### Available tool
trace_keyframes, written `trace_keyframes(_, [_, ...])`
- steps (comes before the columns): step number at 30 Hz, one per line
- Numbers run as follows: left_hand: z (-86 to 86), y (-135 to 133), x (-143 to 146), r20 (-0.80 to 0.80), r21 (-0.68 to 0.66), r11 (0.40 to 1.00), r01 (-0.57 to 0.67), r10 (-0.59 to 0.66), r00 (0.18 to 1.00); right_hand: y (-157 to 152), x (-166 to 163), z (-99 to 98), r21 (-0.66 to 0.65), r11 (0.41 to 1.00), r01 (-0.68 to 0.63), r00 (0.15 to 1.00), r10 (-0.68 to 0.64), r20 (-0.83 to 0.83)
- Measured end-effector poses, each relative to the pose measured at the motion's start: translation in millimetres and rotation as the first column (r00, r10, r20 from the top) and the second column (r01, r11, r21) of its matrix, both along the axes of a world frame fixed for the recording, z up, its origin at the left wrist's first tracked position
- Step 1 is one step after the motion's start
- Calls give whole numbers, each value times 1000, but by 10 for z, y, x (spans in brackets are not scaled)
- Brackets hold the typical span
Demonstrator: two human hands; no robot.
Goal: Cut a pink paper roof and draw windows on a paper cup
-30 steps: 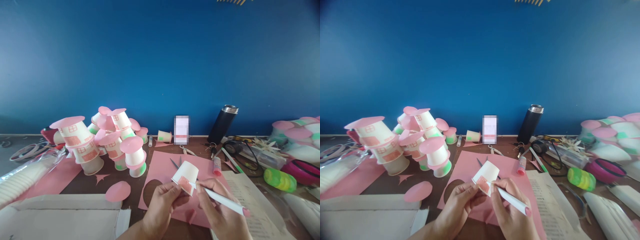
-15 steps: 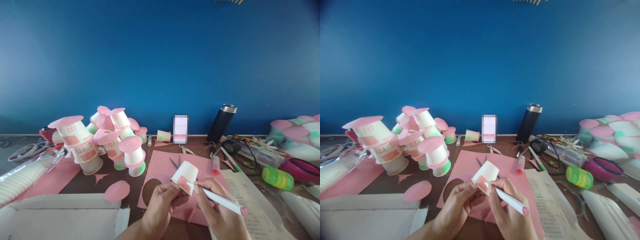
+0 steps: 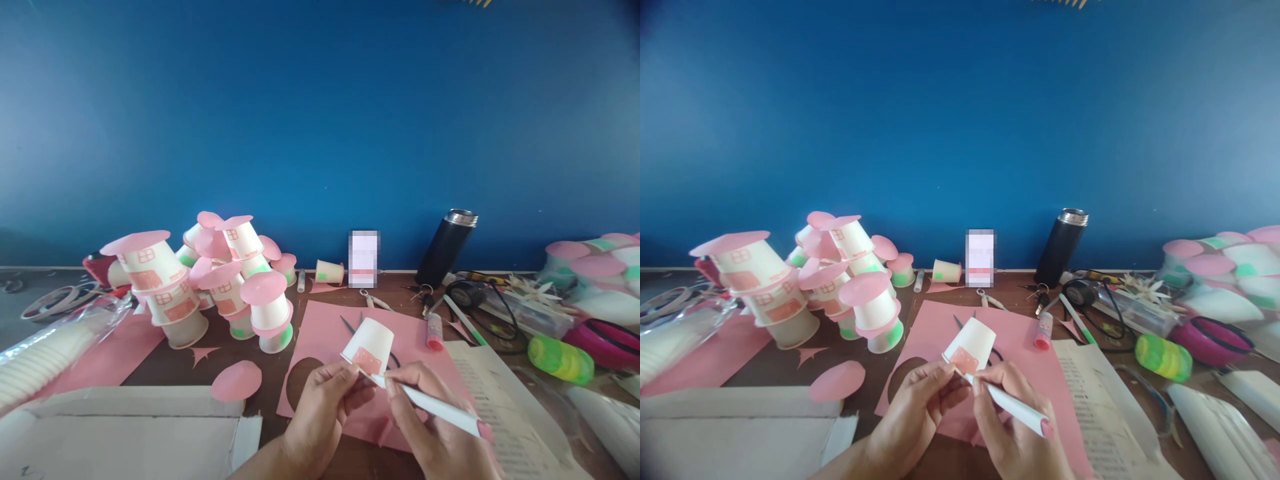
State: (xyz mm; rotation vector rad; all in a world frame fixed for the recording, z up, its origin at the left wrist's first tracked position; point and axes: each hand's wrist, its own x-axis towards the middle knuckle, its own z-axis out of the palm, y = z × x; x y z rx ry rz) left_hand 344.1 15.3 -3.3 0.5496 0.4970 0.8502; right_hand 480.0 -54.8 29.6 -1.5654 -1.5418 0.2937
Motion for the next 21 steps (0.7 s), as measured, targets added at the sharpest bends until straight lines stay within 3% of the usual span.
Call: trace_keyframes(21, [36, -36, -10, -31, 43, 999, 4, -3, 1000, 9, 23, -58, 7, 1000, 19, 999, -18, -27])
